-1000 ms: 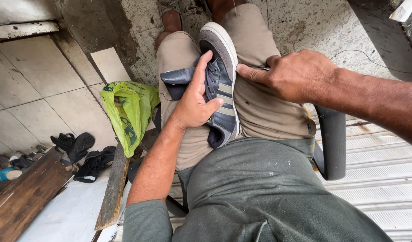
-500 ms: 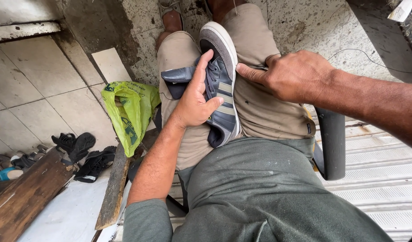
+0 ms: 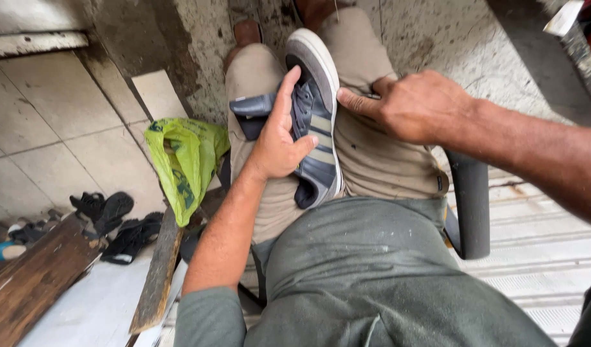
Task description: Repairing a sneaker by hand-stitching the sole and upper using a specialized tool.
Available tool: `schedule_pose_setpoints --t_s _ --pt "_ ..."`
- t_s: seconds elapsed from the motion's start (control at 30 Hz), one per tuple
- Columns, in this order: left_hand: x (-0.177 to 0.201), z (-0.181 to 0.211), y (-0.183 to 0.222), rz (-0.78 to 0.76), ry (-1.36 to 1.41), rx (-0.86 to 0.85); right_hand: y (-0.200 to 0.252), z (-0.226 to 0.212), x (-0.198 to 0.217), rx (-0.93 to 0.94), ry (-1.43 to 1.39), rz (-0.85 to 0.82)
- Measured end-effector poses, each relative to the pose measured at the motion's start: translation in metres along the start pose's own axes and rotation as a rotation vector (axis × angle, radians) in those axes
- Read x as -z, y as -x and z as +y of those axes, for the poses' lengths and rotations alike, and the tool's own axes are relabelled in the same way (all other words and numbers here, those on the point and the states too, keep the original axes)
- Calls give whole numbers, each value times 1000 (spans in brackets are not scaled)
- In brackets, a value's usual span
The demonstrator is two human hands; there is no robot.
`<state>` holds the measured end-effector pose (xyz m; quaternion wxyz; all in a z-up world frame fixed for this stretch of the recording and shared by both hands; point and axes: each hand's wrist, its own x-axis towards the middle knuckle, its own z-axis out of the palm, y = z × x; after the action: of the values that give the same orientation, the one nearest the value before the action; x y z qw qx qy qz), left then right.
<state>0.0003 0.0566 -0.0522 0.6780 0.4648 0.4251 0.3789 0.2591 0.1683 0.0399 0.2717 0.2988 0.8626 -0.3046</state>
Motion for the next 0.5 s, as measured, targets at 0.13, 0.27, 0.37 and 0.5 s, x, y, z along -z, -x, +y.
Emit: schedule_pose_setpoints --t_s 0.13,0.27,0.37,0.5 --pt "-13 15 -1 32 -29 -11 4 -2 8 -139 -94 23" --pt "-15 32 -5 22 -58 85 -3 -6 13 -248 -53 -103" --pt "-10 34 -7 -6 -55 94 -11 -9 23 -246 -49 -163" --pt "-8 32 -8 -17 -25 94 -20 -9 22 -188 -50 -144"
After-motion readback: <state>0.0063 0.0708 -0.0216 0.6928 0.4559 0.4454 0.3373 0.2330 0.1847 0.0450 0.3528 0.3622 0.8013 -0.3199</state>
